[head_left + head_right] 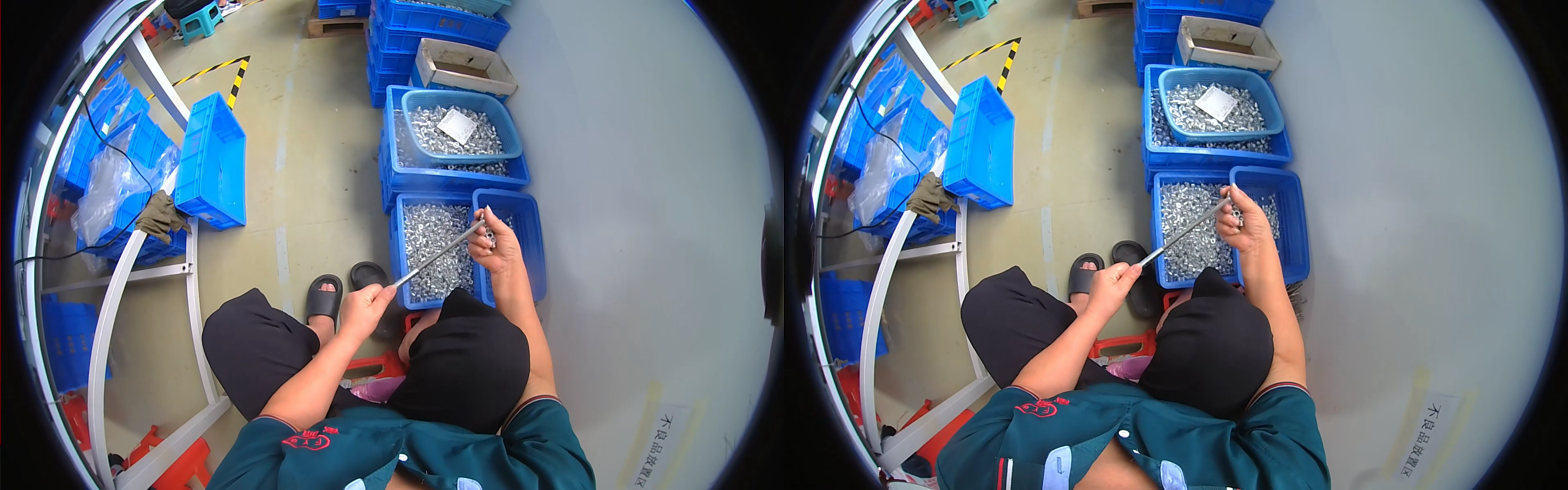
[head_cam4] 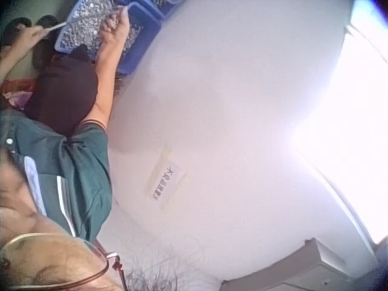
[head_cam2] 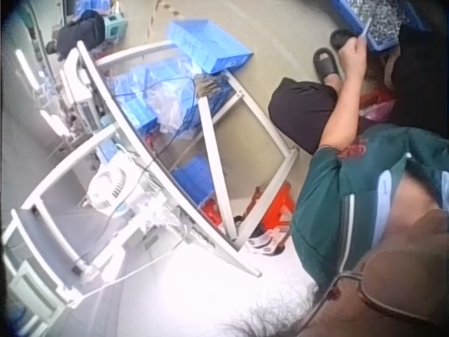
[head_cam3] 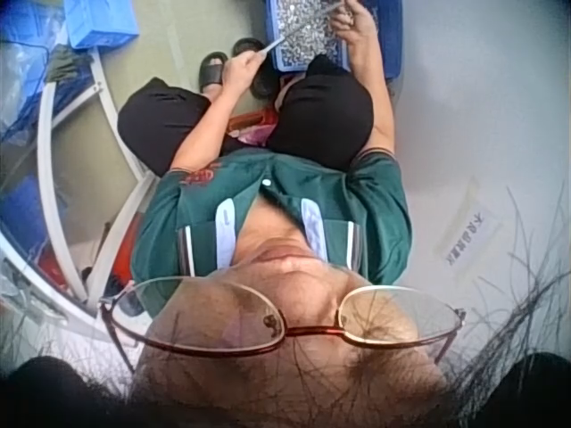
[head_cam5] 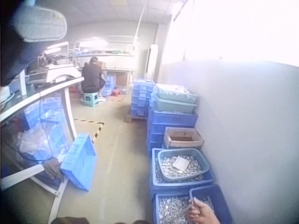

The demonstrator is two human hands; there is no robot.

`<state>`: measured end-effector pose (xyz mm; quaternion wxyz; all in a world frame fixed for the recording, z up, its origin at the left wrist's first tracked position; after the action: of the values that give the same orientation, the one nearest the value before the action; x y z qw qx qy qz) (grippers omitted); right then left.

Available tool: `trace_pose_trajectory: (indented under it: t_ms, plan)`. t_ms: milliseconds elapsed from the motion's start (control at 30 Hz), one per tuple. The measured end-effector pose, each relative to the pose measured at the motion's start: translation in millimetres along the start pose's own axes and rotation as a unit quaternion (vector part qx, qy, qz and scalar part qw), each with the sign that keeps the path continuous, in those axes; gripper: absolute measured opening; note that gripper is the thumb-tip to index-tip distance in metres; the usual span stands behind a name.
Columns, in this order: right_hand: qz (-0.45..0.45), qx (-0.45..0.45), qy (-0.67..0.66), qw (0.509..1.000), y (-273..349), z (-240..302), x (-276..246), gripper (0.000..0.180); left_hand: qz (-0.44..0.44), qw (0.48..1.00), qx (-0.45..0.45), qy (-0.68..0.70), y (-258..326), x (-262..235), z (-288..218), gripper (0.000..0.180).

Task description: Manually sliding small metal rings onto a long metal rod to assemble a hardware component.

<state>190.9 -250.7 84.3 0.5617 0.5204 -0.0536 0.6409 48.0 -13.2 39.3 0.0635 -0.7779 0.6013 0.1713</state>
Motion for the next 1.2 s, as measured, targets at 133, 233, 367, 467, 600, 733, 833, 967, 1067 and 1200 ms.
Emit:
trace_pose_trajectory:
  t_ms: [133,233,367,467,600,733,833,967,1067,1200]
  plan:
    - [-0.032,-0.013,0.030,0.999,1.4,-0.9,4.1,0.017,0.000,1.000,-0.003,-0.028,-0.2,-2.8,-1.8,0.047]
    - [-0.035,0.013,-0.006,0.999,-0.8,-1.3,4.7,0.017,-0.003,0.999,-0.007,-0.034,-0.2,-2.7,-1.6,0.047]
    - [-0.062,-0.007,0.014,0.998,-2.4,-0.5,1.1,0.017,-0.009,0.999,-0.002,-0.040,-0.8,-2.7,2.6,0.046]
    - [-0.076,-0.015,0.017,0.997,-2.0,-1.9,0.9,0.015,-0.012,0.999,-0.002,-0.034,-0.7,-3.9,4.6,0.046]
    - [-0.120,0.053,-0.107,0.986,-10.0,-7.9,-12.9,0.020,-0.008,0.999,-0.012,-0.040,-0.6,-3.2,6.6,0.048]
    - [-0.212,0.121,-0.089,0.966,-22.4,-21.0,-36.2,0.025,-0.003,0.999,-0.007,-0.037,-2.2,1.1,4.9,0.049]
    - [-0.207,0.126,-0.077,0.967,-25.2,-25.6,-40.6,0.015,-0.012,0.999,-0.010,-0.029,-2.6,0.4,6.5,0.048]
    - [-0.166,0.088,-0.057,0.980,-25.6,-22.2,-35.2,0.011,-0.019,0.999,-0.006,-0.027,-4.1,-0.3,10.2,0.048]
    - [-0.115,0.062,-0.078,0.988,-20.1,-18.0,-29.7,0.014,-0.020,0.999,-0.003,-0.040,-3.4,0.6,11.5,0.048]
    - [-0.038,0.054,-0.098,0.993,-13.6,-13.4,-20.8,0.022,-0.020,0.999,-0.009,-0.046,-2.3,0.3,9.2,0.048]
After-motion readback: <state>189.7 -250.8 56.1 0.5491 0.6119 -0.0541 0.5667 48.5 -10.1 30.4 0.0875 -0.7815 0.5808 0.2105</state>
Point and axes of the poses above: each hand's wrist, its own y-axis away from the middle knuckle, its own x-axis out of the palm, z = x × y, the point moved 4 cm from there along -y, towards the middle knuckle, and after that the axes turned 12 degrees about -z, right-handed, at the moved point
